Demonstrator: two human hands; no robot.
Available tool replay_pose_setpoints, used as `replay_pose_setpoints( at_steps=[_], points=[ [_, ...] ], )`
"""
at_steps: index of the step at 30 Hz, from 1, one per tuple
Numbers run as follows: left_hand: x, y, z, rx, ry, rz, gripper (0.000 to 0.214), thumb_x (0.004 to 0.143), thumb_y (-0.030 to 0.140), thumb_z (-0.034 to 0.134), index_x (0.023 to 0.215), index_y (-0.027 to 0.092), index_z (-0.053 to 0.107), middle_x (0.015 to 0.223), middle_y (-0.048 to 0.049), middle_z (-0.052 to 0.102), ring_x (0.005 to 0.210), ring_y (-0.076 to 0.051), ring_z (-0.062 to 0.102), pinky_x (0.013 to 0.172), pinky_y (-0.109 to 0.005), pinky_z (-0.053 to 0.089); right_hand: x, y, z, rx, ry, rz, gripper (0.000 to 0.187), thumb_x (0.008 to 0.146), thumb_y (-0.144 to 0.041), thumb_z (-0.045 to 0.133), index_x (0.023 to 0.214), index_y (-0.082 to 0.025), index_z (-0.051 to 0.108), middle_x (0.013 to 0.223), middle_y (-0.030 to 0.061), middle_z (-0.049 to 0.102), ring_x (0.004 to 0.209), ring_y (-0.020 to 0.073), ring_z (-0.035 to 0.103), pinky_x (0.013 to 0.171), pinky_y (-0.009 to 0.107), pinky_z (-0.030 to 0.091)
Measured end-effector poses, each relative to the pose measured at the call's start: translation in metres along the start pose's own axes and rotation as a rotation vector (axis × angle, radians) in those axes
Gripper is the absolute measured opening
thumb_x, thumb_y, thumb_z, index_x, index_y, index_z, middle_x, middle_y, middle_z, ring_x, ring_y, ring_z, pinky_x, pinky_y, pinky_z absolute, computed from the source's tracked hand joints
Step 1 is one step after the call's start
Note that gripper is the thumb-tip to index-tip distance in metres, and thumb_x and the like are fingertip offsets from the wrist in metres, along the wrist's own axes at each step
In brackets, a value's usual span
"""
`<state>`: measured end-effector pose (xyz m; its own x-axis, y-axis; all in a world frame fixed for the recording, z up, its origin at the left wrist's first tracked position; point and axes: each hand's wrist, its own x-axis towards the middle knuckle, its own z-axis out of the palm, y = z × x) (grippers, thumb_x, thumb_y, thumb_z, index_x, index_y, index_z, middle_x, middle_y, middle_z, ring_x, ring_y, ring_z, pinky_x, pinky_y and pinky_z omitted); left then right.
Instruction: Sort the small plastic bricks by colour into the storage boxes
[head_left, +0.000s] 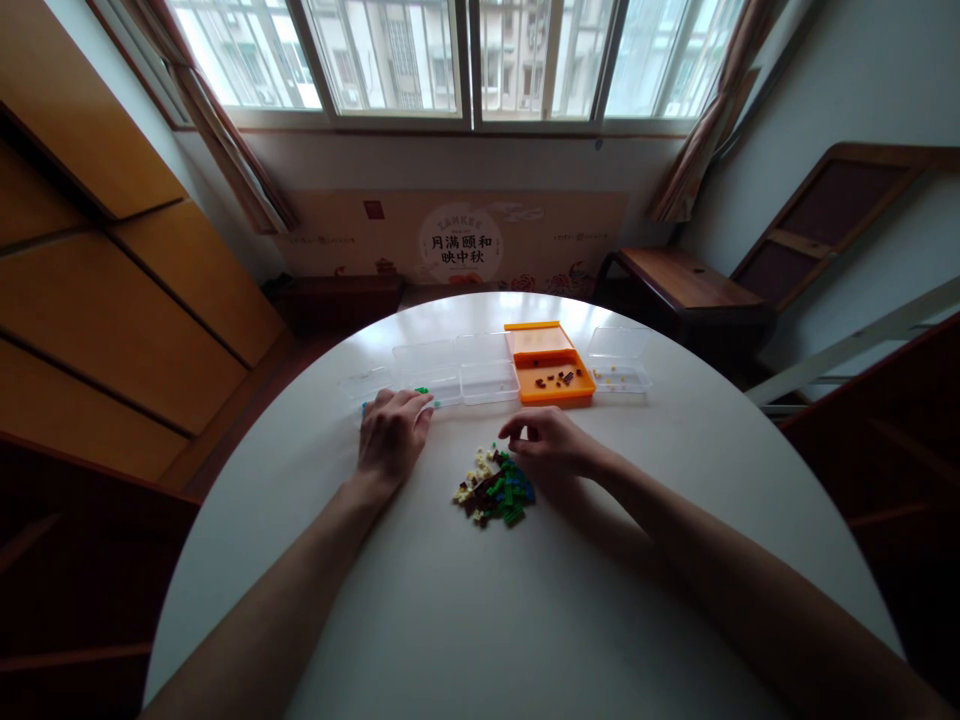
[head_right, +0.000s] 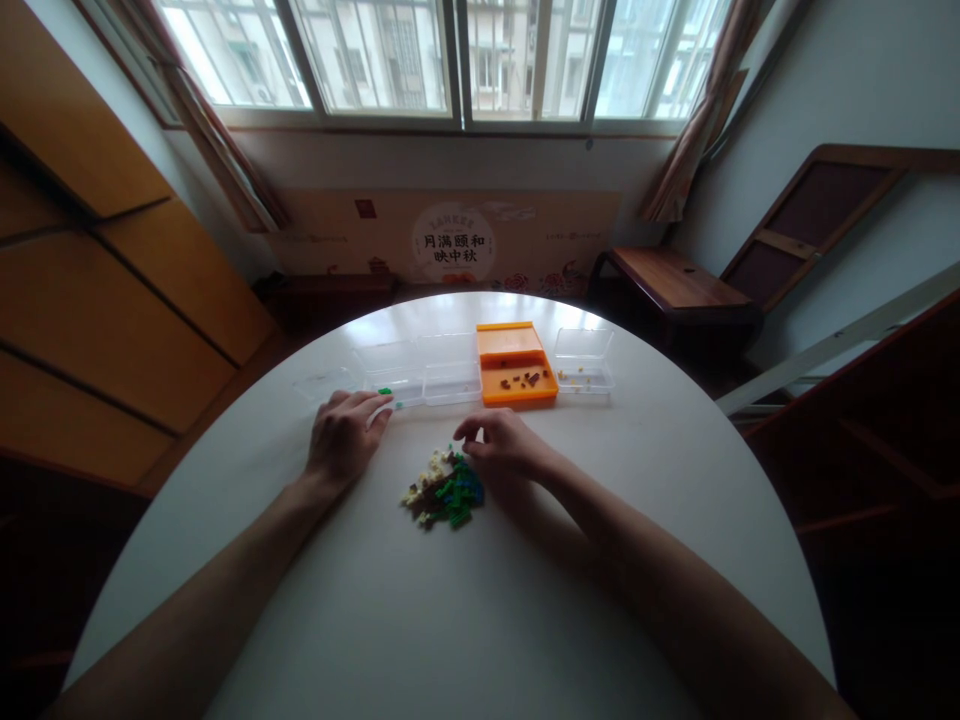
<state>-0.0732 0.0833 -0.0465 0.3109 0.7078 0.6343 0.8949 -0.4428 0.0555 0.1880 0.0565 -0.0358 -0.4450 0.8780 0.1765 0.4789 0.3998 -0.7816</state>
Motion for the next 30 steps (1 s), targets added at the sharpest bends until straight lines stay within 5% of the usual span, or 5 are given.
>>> replay_pose_setpoints(
  at_steps=[8,19,25,30],
  points=[
    [-0.003,0.001,-0.008,-0.017,-0.008,-0.001,0.011,0.084,0.025,0.060,0.089,0.021,0.069,0.090,-0.0070,0.072,0.086,-0.028,0.057,0.074,-0.041,0.041,0.000,-0.004,0.000,-0.083,-0.112,-0.091,0.018,0.073,-0.009,0.065,0.086,-0.018,0.074,0.073,0.0004,0.065,0.062,0.0093,0.053,0.062,0.022,0.040],
    [-0.002,0.017,-0.018,-0.092,0.056,0.033,0.010,0.085,0.025,0.060,0.088,0.021,0.069,0.088,-0.0043,0.070,0.086,-0.023,0.056,0.079,-0.039,0.043,-0.002,-0.008,0.006,-0.170,-0.065,-0.113,0.013,0.076,-0.007,0.062,0.076,-0.017,0.071,0.076,0.0021,0.065,0.066,0.0109,0.055,0.064,0.022,0.040],
    [-0.002,0.043,-0.024,-0.274,0.024,0.314,0.012,0.085,0.031,0.064,0.092,0.023,0.068,0.088,-0.0027,0.070,0.083,-0.019,0.056,0.078,-0.035,0.044,0.001,-0.008,0.013,0.228,0.044,-0.017,0.010,0.079,-0.024,0.064,0.078,-0.015,0.069,0.070,0.0008,0.064,0.061,0.0108,0.051,0.061,0.024,0.040],
    [-0.003,0.056,-0.025,-0.296,0.046,0.326,0.008,0.085,0.030,0.063,0.086,0.023,0.066,0.083,-0.0021,0.069,0.081,-0.018,0.055,0.078,-0.034,0.043,0.002,-0.016,0.021,0.600,0.011,0.107,0.023,0.074,-0.036,0.070,0.076,-0.014,0.068,0.066,0.0006,0.063,0.062,0.0116,0.053,0.061,0.025,0.041]
  ],
)
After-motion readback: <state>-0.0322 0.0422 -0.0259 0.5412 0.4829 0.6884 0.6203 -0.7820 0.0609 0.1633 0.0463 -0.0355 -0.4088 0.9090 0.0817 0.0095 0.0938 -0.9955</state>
